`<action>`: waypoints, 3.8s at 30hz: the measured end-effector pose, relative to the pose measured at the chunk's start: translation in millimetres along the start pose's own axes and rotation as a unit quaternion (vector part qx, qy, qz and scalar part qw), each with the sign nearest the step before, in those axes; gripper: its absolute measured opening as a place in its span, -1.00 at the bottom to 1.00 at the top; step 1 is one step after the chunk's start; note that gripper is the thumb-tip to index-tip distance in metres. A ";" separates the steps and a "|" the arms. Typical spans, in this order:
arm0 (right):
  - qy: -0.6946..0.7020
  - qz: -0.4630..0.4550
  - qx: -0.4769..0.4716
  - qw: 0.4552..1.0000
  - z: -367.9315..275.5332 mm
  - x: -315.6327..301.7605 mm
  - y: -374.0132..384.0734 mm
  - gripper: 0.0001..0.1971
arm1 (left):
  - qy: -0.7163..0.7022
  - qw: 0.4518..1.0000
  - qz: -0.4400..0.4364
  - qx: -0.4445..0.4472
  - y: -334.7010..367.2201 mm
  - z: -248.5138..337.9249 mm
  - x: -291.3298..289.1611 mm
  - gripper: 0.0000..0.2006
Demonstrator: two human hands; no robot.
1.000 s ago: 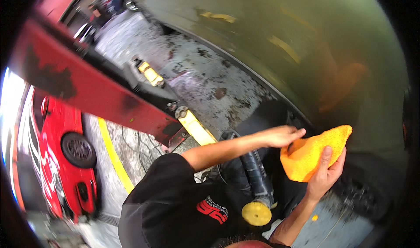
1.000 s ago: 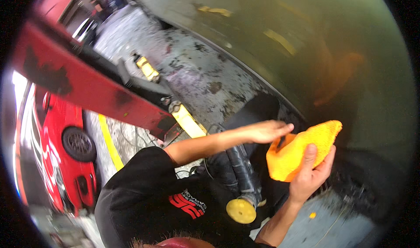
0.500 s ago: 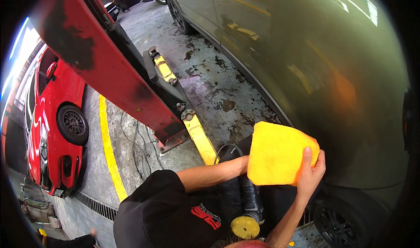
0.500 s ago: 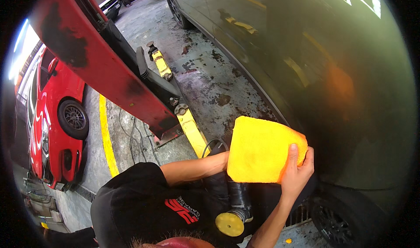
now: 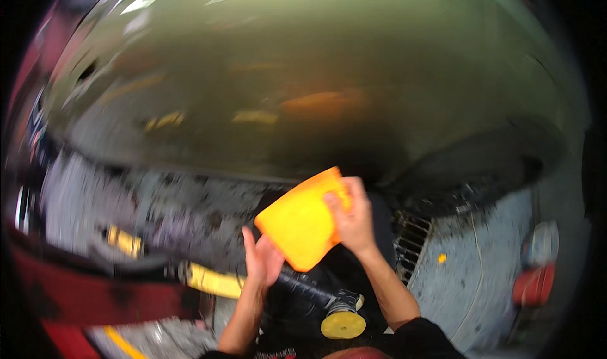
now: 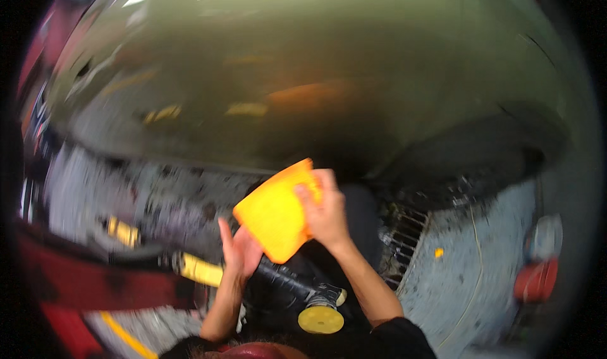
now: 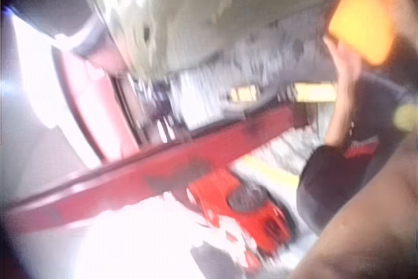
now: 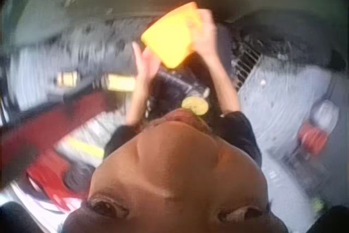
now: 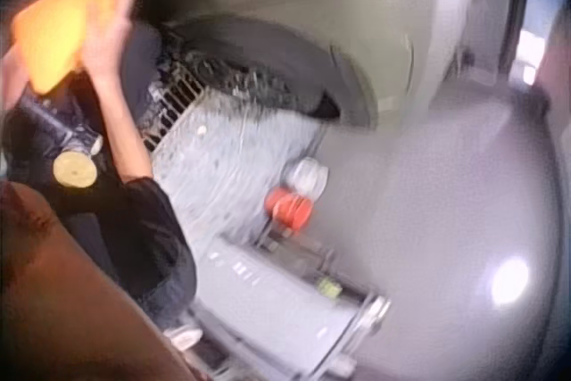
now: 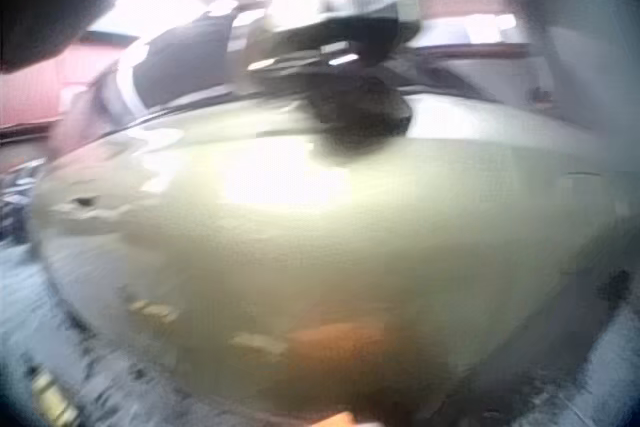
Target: The person uses a rotary polisher with a yellow pad to buff the hood of a green car, then wipes the surface with an orange microfiber cloth. The person sits on the floor during the task.
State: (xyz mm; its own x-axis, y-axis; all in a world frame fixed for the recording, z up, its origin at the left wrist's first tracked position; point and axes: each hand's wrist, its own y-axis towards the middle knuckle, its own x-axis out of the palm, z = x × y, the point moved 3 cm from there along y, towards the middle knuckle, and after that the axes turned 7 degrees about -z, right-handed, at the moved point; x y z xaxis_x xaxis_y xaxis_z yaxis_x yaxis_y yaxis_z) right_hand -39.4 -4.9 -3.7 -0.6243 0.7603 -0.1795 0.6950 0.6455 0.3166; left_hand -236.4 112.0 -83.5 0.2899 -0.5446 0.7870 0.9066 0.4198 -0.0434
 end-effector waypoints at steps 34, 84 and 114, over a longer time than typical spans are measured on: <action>-0.187 0.411 -0.346 0.822 -166.1 -227.4 39.8 -0.77 | 0.613 0.775 -0.142 0.053 88.5 -20.0 83.0 -0.46; -0.623 0.390 -0.295 0.611 -224.3 -295.7 198.9 -0.66 | 0.724 0.573 -0.332 -0.193 46.5 -62.7 -13.9 -0.28; -0.643 0.284 -0.398 0.589 -194.3 -295.5 145.2 -0.54 | 0.742 0.561 -0.321 -0.180 50.0 -69.8 -27.7 -0.27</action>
State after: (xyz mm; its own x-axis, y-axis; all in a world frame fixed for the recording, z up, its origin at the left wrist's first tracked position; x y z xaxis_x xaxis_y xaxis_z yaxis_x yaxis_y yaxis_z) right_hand 176.7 -150.1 276.2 0.7710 0.5942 -0.2290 -0.0451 0.4097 0.9111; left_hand -177.7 97.4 -150.4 -0.4363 -0.6171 -0.6549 0.8966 -0.2361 -0.3748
